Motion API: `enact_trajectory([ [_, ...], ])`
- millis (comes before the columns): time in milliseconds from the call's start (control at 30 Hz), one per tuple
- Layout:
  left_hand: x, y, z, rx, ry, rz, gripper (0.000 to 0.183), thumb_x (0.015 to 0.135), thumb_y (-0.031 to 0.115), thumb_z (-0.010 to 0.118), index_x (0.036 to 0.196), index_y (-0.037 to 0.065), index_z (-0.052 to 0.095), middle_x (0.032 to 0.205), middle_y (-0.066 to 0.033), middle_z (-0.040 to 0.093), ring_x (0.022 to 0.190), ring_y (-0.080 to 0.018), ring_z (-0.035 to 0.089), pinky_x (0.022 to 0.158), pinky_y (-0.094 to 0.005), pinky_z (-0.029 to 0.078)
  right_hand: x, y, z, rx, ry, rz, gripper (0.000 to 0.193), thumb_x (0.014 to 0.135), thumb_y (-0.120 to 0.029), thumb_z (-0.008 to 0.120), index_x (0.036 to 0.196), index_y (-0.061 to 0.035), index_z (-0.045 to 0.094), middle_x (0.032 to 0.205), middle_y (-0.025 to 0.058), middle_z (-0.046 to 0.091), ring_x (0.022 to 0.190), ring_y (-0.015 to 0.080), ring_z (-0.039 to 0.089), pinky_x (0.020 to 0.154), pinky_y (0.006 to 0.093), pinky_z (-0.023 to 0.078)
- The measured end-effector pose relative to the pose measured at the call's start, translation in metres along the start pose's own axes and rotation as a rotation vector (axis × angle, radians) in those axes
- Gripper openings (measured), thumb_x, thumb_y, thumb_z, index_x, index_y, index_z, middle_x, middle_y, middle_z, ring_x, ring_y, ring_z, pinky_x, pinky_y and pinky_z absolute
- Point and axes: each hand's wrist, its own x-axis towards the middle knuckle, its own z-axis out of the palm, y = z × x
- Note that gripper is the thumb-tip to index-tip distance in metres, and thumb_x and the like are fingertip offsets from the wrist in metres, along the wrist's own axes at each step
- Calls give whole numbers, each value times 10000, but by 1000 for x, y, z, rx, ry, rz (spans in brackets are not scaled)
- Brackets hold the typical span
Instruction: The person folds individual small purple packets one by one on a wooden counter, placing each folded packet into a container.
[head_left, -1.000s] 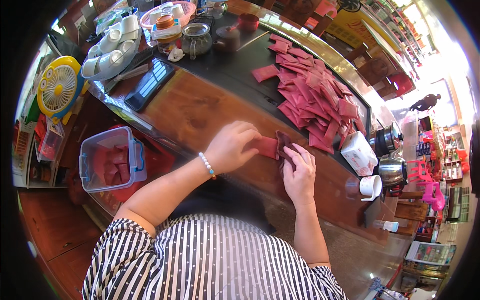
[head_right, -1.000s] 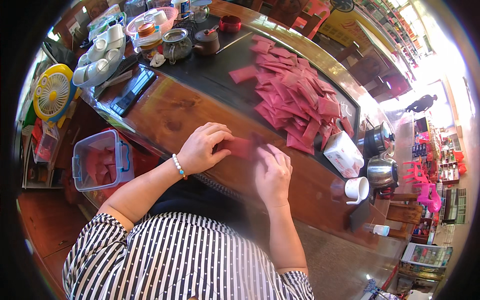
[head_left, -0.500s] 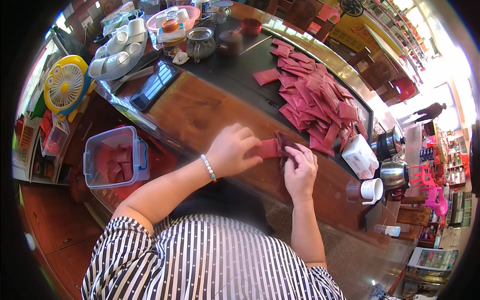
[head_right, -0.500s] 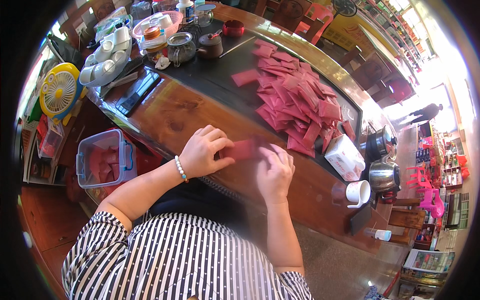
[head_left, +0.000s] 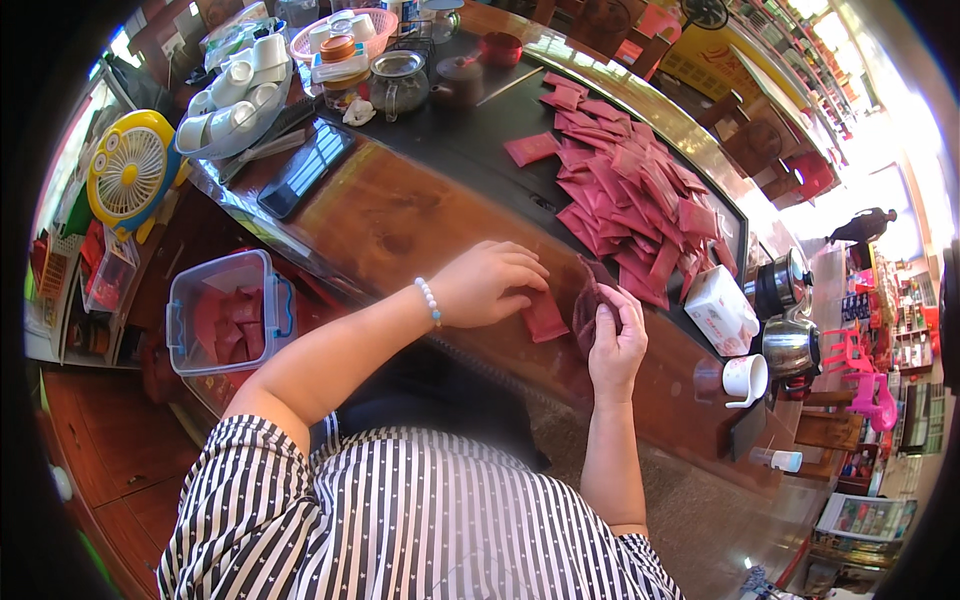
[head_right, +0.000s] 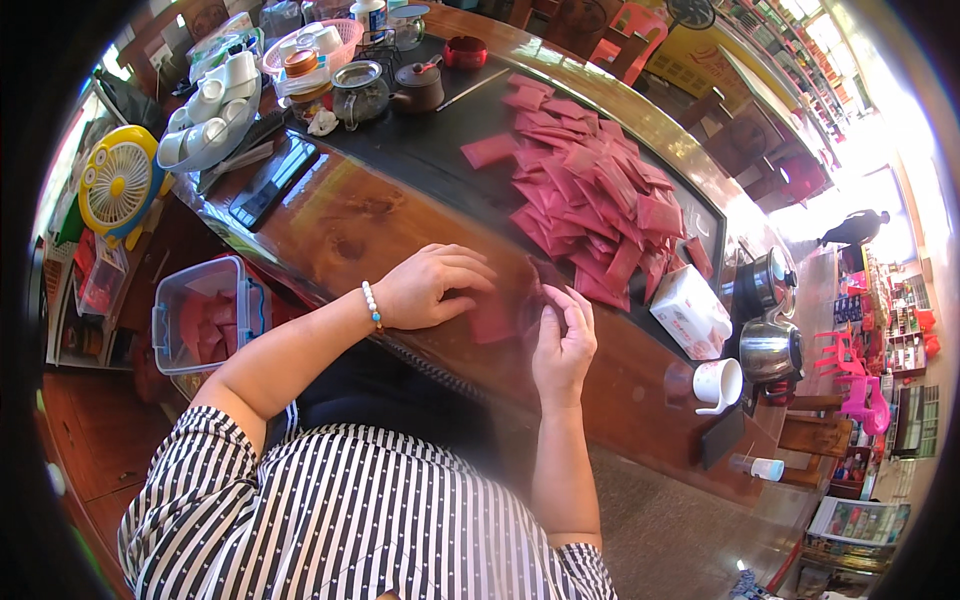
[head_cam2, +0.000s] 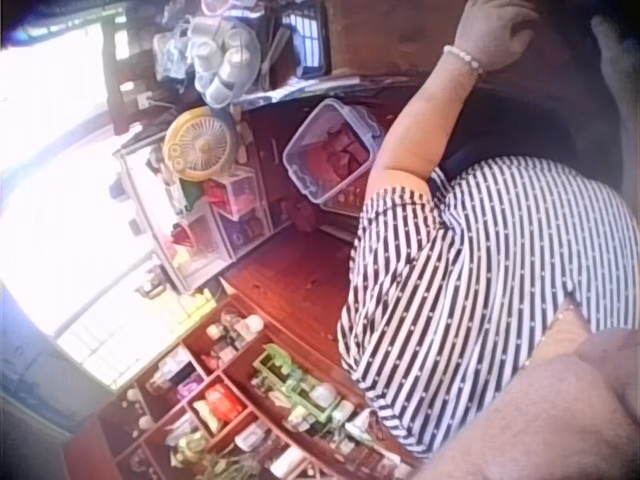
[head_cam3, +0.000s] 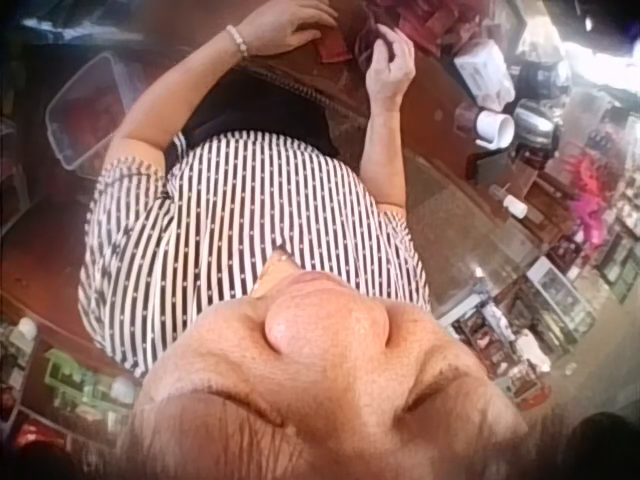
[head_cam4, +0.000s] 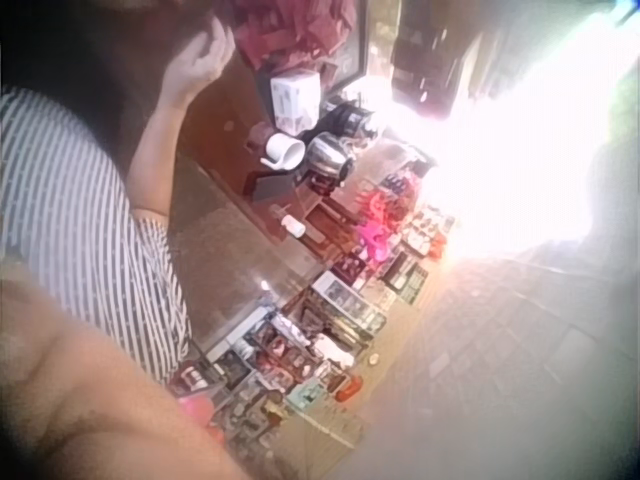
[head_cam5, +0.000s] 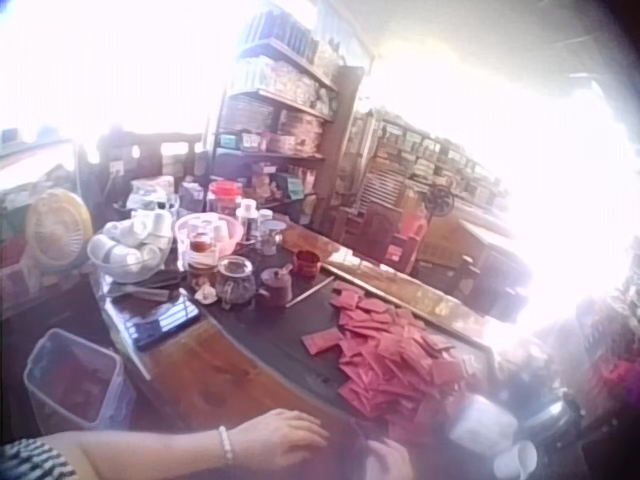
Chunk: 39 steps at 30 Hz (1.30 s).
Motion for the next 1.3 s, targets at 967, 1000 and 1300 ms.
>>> enact_trajectory([
  [967,15,22,-12,49,-63,-154,251,805,104,754,1050,123,705,1110,-117,636,1079,-351,628,923,-459,524,-64,-3,-31,434,-44,201,282,884,85,512,1065,65,728,1268,132,646,979,164,658,831,264,535],
  [1000,12,22,-8,104,-66,-112,253,803,102,755,1052,125,711,1127,-114,636,1091,-345,627,934,-454,522,-63,-1,-33,513,29,264,262,900,69,510,1057,79,718,1256,129,645,954,172,664,840,260,538],
  [1300,-31,29,1,29,133,-10,283,831,124,756,1110,92,728,1283,-113,658,1226,-330,604,1053,-450,489,-19,-26,-5,186,-73,102,298,947,22,575,1201,27,730,1324,146,678,1219,249,650,1036,352,511],
])
